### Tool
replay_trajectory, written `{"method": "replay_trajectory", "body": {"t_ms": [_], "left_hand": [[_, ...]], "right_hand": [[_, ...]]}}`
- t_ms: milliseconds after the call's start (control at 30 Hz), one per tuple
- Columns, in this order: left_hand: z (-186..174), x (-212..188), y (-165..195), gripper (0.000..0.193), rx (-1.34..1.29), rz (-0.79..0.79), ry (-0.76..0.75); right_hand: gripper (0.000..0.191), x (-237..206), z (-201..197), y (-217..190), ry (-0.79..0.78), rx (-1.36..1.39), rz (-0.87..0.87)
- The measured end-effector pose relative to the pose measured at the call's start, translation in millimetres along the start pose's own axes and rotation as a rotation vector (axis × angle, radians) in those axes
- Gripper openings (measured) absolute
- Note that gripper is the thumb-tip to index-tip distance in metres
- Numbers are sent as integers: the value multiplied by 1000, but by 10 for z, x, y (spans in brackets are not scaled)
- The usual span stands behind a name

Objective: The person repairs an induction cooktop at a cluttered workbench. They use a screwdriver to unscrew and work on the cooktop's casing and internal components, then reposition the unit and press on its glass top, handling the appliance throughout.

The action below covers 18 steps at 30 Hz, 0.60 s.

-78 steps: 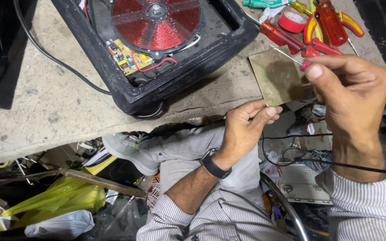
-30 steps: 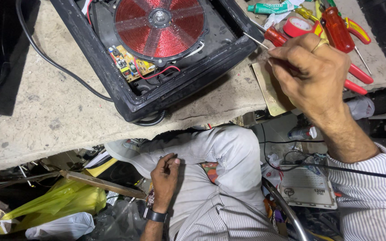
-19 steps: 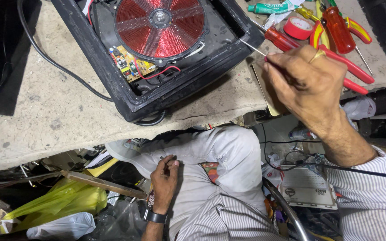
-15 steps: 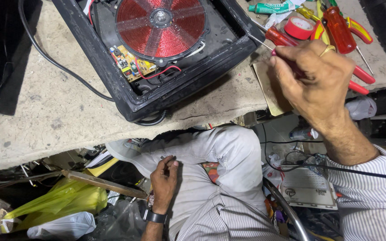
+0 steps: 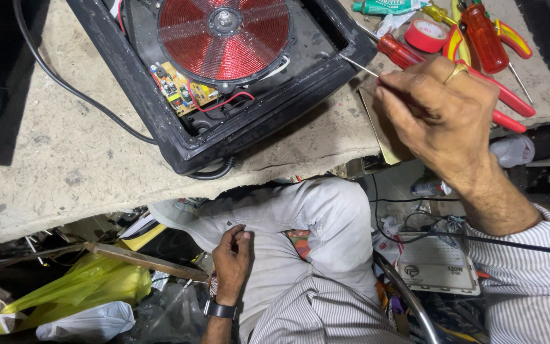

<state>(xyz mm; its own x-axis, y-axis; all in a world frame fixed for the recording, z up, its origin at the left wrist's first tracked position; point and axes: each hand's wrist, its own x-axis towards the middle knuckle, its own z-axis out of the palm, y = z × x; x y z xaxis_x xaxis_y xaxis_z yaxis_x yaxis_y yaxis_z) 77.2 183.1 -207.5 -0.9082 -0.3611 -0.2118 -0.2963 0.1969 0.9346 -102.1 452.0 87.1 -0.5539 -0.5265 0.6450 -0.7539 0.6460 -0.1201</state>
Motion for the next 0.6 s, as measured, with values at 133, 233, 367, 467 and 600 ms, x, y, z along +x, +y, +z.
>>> {"method": "replay_trajectory", "body": {"t_ms": [133, 233, 367, 467, 600], "left_hand": [[-2, 11, 8, 34, -21, 23, 10], [-2, 11, 12, 34, -29, 24, 11], [-7, 10, 13, 34, -35, 27, 3], [-12, 15, 18, 34, -18, 17, -3], [-9, 14, 25, 35, 4, 0, -5]], "right_hand": [[16, 1, 15, 56, 30, -120, -49], [17, -12, 13, 88, 33, -131, -54], [20, -42, 15, 105, 24, -168, -72], [22, -58, 24, 103, 51, -190, -78], [25, -63, 11, 80, 84, -130, -87]]}}
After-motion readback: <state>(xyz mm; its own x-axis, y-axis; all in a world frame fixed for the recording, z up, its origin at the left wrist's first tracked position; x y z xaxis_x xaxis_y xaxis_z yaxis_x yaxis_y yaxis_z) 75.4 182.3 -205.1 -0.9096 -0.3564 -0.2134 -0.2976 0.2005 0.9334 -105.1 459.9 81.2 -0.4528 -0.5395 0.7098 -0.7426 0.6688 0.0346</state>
